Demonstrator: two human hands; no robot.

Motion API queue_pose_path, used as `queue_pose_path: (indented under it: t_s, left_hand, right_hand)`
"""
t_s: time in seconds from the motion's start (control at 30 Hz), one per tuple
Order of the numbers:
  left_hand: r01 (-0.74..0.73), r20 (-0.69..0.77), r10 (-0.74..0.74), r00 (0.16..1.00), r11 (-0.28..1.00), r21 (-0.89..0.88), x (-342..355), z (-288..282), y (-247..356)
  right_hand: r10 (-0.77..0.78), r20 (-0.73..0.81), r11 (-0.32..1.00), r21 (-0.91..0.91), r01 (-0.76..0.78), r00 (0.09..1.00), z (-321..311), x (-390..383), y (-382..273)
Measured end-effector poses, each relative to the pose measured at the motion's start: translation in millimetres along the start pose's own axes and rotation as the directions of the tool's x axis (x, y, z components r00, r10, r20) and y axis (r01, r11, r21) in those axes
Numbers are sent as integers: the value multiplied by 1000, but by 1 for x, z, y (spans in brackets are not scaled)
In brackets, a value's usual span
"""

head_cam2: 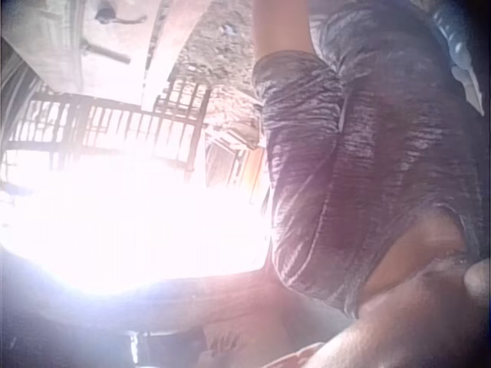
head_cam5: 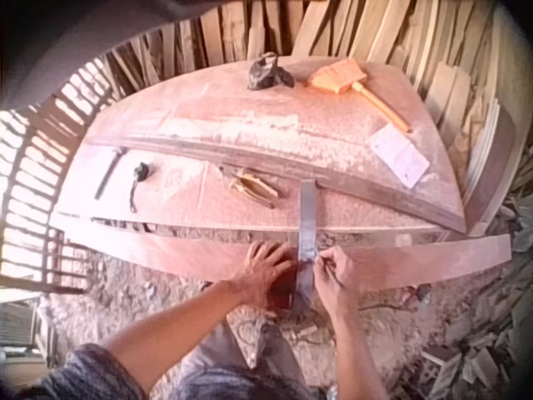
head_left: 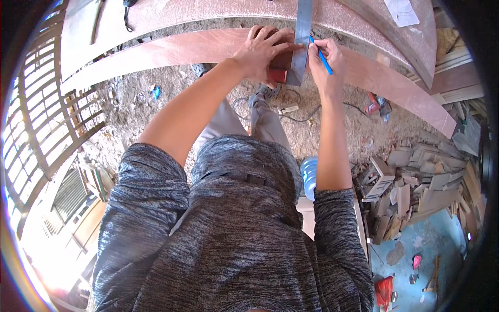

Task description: The person measures and marks a wooden board using a tape measure, a square ruler, and a pencil, cuts it with a circular saw, and then measures and marks the board again.

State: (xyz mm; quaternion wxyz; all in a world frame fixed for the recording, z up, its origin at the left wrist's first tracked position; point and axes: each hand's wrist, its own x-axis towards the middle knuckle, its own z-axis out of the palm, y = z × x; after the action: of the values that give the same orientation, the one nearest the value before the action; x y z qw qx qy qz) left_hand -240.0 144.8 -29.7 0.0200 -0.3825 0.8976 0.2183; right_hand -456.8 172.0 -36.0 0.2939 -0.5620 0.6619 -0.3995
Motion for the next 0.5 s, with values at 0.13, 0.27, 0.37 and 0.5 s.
queue_pose_path:
  t_s: [0.13, 0.27, 0.37, 0.5]
  left_hand:
    - [1, 2, -1, 1000, 999, 39, 0, 7, -5]
    - [26, -5, -26, 1000, 1000, 15, -2, 6, -2]
    - [60, 34, -61, 998, 998, 34, -2, 3, -1]
    - [2, -7, -2, 1000, 1000, 11, 0, 3, -1]
  right_hand:
    - [30, 122, 997, -77, -20, 992, -15, -7, -14]
    - [55, 427, 953, -291, 80, 903, -44, -46, -22]
    - [235, 383, 951, -279, -131, 893, -55, -54, -36]
    - [165, 115, 986, 5, -166, 980, -38, -30, -24]
